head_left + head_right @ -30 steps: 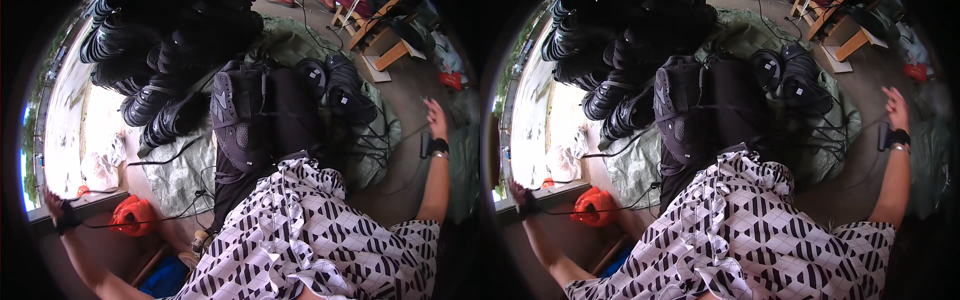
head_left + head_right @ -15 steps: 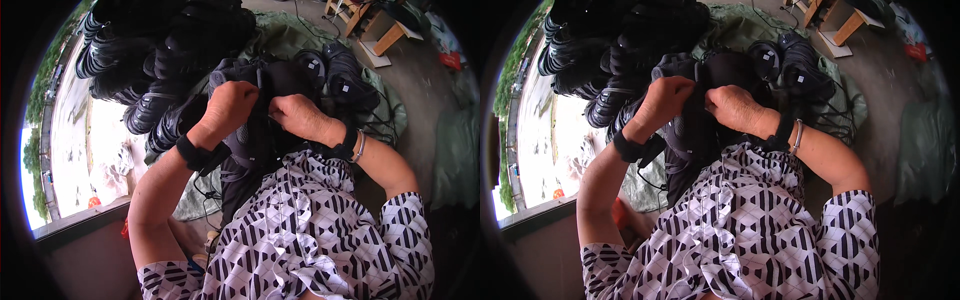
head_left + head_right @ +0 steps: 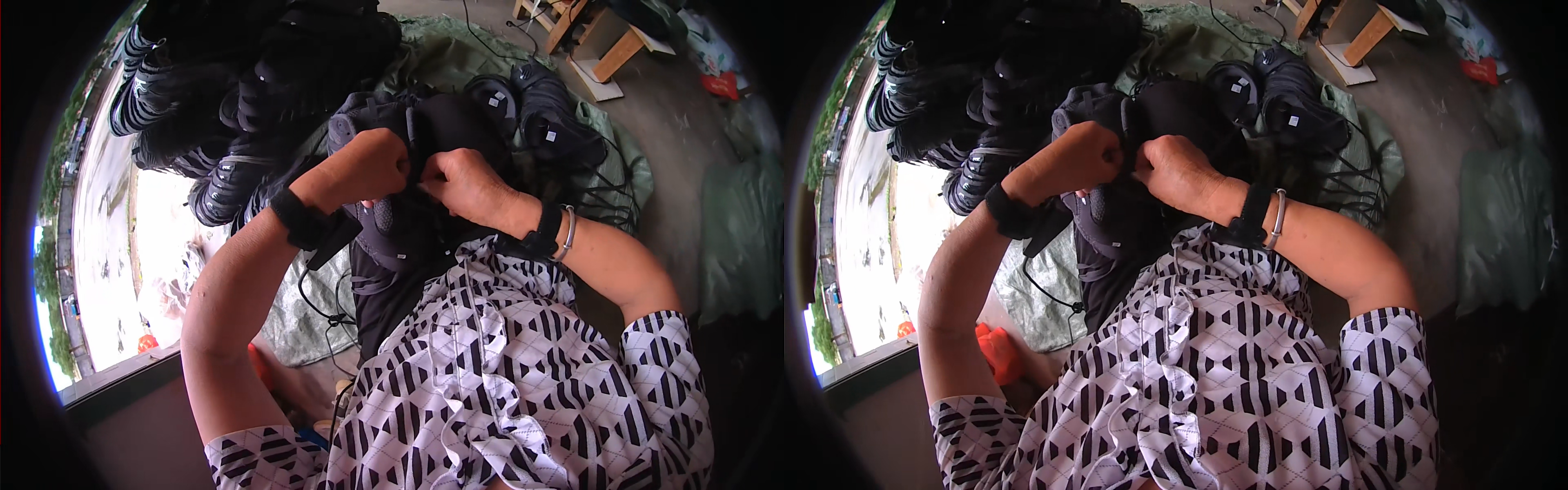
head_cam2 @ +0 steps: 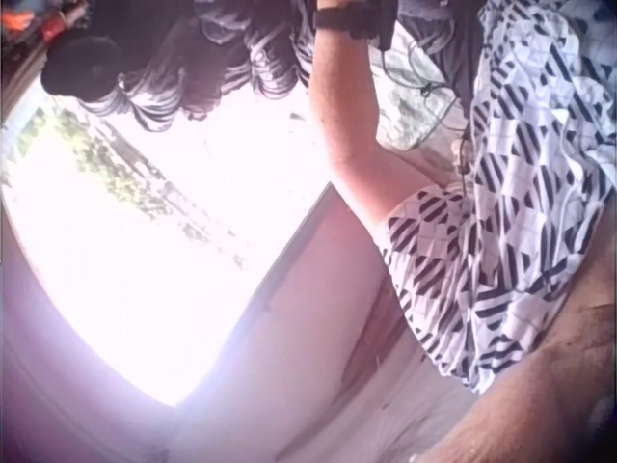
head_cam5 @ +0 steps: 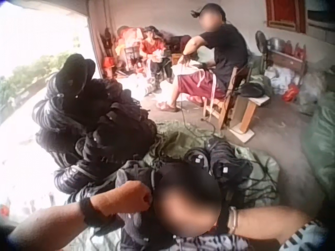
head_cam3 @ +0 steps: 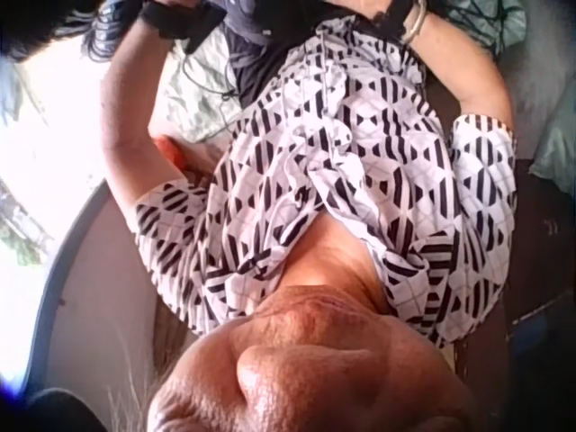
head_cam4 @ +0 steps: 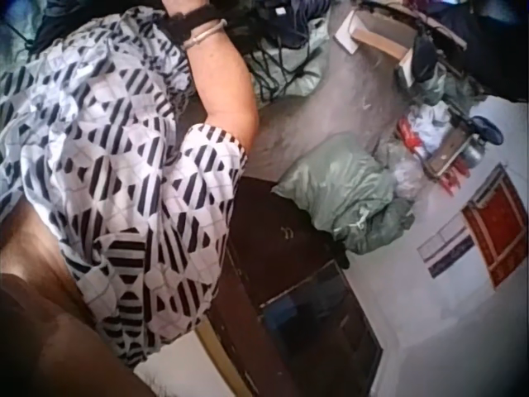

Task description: The person is sitting on the floor and lacing a black sneaker. They thread the laces through the eyelets, pull them tight, and tie a knot. The person is surrounded by a large pile of similar black shoes.

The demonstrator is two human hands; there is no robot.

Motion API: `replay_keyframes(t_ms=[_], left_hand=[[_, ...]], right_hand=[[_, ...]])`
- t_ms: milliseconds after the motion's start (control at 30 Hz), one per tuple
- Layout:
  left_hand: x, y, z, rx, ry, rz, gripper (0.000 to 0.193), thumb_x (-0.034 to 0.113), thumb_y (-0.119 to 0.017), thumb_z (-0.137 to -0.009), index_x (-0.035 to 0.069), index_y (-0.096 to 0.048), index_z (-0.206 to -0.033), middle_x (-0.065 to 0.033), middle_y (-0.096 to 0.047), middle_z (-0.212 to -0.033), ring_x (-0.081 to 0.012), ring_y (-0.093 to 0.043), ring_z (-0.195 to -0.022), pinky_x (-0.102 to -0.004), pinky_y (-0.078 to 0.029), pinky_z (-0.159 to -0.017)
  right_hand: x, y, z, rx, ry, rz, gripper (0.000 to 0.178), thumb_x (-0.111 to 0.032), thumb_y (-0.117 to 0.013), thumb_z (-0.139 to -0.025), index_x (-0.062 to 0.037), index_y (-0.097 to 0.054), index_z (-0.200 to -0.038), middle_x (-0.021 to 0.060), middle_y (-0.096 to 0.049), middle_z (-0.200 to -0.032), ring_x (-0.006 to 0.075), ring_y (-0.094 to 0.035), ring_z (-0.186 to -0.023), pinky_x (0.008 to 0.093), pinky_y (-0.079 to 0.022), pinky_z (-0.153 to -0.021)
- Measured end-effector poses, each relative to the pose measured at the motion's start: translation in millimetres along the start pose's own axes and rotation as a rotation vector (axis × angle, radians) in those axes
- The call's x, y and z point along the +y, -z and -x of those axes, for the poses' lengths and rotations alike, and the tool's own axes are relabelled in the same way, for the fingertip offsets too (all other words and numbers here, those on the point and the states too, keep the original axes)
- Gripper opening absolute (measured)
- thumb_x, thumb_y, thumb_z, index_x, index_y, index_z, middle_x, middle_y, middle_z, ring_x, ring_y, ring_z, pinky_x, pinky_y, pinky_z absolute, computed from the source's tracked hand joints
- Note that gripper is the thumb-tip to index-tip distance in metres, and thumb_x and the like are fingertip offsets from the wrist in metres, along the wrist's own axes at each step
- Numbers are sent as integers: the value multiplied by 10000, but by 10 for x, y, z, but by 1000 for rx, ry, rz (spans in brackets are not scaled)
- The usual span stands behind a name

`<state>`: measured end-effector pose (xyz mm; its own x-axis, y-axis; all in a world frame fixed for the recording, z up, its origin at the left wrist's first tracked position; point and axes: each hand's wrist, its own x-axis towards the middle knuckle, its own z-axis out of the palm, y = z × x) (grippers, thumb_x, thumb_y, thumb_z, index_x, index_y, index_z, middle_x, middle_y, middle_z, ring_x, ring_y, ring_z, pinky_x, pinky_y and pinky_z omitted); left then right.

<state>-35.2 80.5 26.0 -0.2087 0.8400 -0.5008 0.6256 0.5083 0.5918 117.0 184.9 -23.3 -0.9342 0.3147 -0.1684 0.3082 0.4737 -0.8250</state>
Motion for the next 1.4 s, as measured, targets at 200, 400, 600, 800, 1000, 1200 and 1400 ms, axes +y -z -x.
replay_keyframes(t_ms=[200, 400, 600, 800, 1000, 1200, 1400], left_hand=[[15, -93, -6, 146, -71, -332, 181, 152, -626, -743, 30, -691, -859, -155, -651, -671, -287, -687, -646, -367, -550, -578], [98, -220, 56, 202, 81, -414, 212, 209, -644, -714, 98, -716, -880, -132, -693, -877, -322, -671, -904, -432, -533, -760], [128, -220, 49, 217, 95, -425, 217, 205, -642, -704, 98, -719, -877, -131, -693, -884, -319, -671, -910, -428, -532, -760], [154, -228, 20, 214, 156, -340, 179, 198, -632, -714, 101, -709, -844, -117, -694, -850, -316, -674, -875, -422, -532, -725], [123, -390, 138, 403, 97, -207, 205, 221, -620, -764, 98, -710, -901, -128, -702, -858, -318, -680, -869, -425, -527, -749], [3, -507, 225, 470, -3, -119, 211, 236, -611, -775, 106, -704, -913, -146, -694, -848, -346, -665, -857, -436, -524, -753], [25, -598, 298, 496, -51, -91, 196, 248, -627, -791, 116, -655, -934, -149, -675, -795, -361, -661, -790, -457, -526, -703]], right_hand=[[-11, -28, 0, -130, -185, -264, 172, -157, -639, -851, 15, -644, -842, 129, -652, -717, 234, -670, -624, 348, -514, -521], [-5, -8, -13, -221, -419, -585, 156, -150, -598, -877, 2, -631, -883, 102, -626, -742, 179, -604, -499, 296, -451, -416], [11, -13, 43, -183, -402, -496, 165, -153, -552, -912, -5, -619, -883, 85, -597, -708, 157, -566, -466, 298, -432, -394], [42, -63, -7, -267, -791, -1177, 112, -110, -556, -900, -21, -618, -872, 36, -547, -670, 109, -452, -529, 277, -359, -454], [88, -102, -37, -181, -647, -991, 133, -128, -556, -912, -12, -614, -886, 75, -592, -689, 122, -507, -512, 280, -406, -440], [-9, 45, -39, -131, 41, 6, 142, -149, -626, -870, -12, -587, -878, 140, -650, -737, 297, -662, -656, 387, -514, -553], [-261, 304, -155, -117, 464, 402, 237, -192, -707, -768, -75, -575, -928, 152, -658, -790, 379, -648, -813, 478, -492, -700]])
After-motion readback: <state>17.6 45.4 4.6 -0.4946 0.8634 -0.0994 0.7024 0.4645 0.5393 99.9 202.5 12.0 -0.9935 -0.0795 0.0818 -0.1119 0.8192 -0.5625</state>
